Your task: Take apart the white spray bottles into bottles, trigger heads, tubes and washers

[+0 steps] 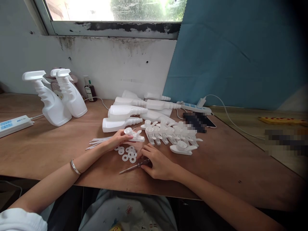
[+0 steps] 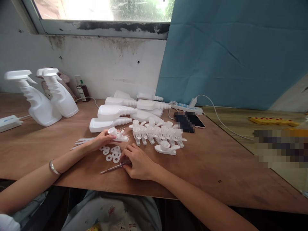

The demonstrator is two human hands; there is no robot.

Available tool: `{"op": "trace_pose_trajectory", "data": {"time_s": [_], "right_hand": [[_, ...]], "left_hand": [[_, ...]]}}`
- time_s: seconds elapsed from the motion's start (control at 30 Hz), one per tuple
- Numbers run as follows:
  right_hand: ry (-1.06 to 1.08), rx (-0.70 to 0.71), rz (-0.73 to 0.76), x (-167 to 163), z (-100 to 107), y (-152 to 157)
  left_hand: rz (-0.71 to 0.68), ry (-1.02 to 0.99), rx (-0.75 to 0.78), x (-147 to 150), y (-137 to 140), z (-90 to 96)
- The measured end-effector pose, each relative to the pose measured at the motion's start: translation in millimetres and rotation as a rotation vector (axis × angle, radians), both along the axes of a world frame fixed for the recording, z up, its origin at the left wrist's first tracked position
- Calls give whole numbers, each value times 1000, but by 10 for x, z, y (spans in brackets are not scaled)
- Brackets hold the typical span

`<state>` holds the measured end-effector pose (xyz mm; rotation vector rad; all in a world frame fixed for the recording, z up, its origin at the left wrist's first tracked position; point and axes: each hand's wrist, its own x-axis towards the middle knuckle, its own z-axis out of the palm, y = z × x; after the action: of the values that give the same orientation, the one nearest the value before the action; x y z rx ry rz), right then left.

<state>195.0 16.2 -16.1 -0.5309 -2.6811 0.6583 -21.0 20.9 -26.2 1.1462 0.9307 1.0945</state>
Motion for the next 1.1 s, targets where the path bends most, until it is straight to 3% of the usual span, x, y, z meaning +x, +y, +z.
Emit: {"op": "trace_pose_trajectory", "data": {"time_s": [0.2, 0.37, 0.47, 0.6, 0.7, 0.87, 0.97, 1.1], "right_hand": [[-59, 111, 12, 10, 20, 10], [-28, 115, 22, 12, -10, 36], [15, 107, 66, 11, -24, 44], [159, 95, 220, 14, -12, 30], [386, 121, 266, 22, 5, 21], [712, 235, 31, 44, 46, 31], [804, 261, -155, 51, 68, 44], [856, 258, -308, 41, 67, 72]], "left_hand": [[-55, 62, 13, -72, 10, 12], [-92, 358, 131, -96, -5, 77], [-114, 430, 183, -52, -34, 68], [-92, 381, 144, 37, -96, 62], [-85, 373, 113, 90, -125, 75], [-139, 294, 124, 105, -105, 53], [-43, 285, 136, 87, -93, 59], [142, 387, 292, 52, -77, 96]]}}
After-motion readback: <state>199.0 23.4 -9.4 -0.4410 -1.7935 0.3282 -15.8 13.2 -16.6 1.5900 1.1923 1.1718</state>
